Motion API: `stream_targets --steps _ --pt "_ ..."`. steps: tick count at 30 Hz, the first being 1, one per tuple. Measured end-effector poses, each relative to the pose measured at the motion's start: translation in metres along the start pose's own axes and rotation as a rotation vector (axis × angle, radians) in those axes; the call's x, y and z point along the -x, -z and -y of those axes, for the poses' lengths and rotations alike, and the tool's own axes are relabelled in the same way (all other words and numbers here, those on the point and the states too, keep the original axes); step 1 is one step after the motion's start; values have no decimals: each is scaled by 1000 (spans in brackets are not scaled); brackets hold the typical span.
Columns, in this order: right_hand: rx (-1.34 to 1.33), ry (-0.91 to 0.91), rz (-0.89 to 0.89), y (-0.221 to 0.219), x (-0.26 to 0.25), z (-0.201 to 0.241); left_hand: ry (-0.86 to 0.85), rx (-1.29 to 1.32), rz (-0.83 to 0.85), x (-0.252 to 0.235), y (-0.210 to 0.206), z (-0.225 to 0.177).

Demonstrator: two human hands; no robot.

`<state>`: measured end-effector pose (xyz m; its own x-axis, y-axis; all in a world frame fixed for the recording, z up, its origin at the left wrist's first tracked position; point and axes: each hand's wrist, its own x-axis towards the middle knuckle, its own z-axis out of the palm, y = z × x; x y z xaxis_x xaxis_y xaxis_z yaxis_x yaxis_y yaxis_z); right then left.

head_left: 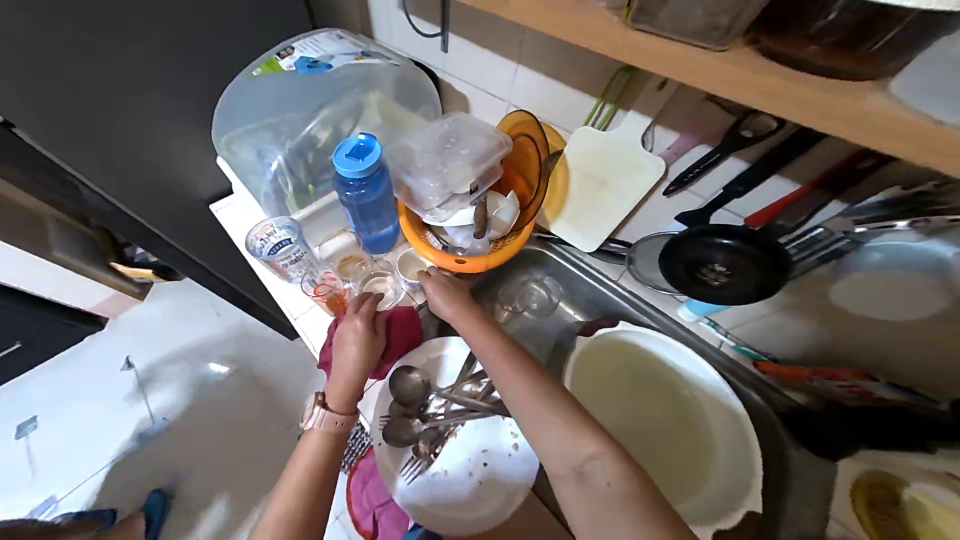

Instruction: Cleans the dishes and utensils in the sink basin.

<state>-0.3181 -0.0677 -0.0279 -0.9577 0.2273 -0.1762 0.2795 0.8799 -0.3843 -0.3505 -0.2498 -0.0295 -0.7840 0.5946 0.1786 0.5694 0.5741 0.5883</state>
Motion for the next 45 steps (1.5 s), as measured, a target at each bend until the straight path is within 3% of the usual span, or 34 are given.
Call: stream_targets --steps 5,16,20,26,31,35,40,45 --pt "27 9 102 0 2 1 165 -66 239 -32 0 -7" --pt "118 98 114 15 79 -24 239 -203 322 -49 -3 -14" --pt "79 47 -20 17 129 -37 193 -230 278 -38 -8 -14" --pt "-3 -189 -406 5 210 -77 43 -175 166 -23 -9 -19" --pt "-50 -390 -440 4 266 -104 -105 -137 131 3 14 -46" --pt "-57 -412 -506 -12 293 -117 -342 -115 130 26 29 -86" --pt "-104 -426 -505 -33 311 -126 -468 29 487 44 33 -158" --pt "-140 -466 -453 -42 324 -128 -398 329 861 56 -3 -228"
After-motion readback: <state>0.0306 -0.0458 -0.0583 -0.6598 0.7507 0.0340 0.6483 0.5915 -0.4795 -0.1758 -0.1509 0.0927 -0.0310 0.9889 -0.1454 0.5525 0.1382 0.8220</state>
